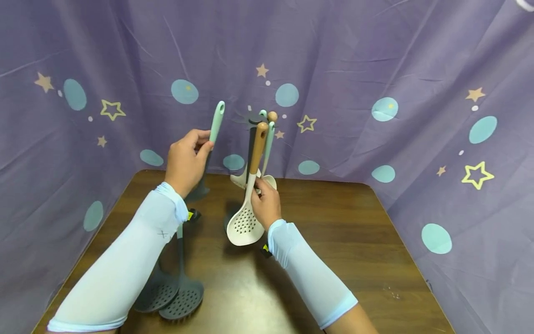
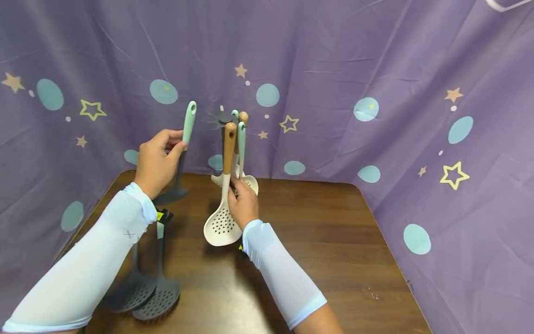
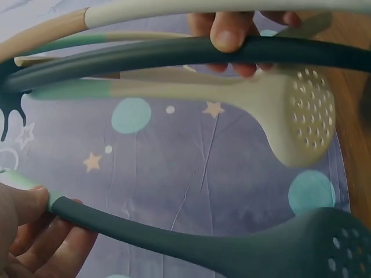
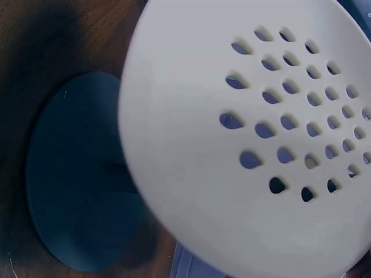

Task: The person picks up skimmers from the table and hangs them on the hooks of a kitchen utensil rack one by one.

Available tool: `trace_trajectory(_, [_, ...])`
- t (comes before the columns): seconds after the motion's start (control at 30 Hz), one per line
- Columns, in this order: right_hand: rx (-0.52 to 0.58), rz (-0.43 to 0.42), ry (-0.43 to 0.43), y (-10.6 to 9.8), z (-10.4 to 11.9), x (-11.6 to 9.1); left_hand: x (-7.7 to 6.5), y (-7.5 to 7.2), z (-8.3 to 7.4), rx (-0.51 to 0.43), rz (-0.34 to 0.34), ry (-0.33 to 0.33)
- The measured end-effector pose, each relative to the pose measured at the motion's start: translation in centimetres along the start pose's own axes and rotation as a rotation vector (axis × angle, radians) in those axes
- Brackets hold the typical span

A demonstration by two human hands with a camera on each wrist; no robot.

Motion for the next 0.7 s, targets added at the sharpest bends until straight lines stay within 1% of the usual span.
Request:
trace_trajectory(0.2, [-0.019, -0.008, -0.018, -0.2, 0.2, -0.2, 0.3, 1.7, -0.6, -0.037, 0.018, 0.001])
trace_trajectory(0.33, [-0.022, -0.023, -0.031, -0.2, 0.0, -0.8, 0.1, 2.7, -0.6, -0.047, 0.026, 0.000])
trace_trajectory(0.47, [-0.009, -0.030, -0.040, -0.2, -0.1, -1.0, 0.0, 3.4, -1.1, -0.061, 0.033, 0.007])
trace_trajectory(0.7, [0.019, -0.043, -0.062, -0.1, 0.2, -0.3, 0.6, 4.4, -1.8, -0.050, 0.038, 0.032])
Point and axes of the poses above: each hand's wrist, its own x-axis towards the middle knuckle, its own y-axis out of the palm, z = x × y, the point moved 10 cm from there along x, towards the middle knuckle, and after that the axes turned 7 degrees about -z, right-handed, at the moved point
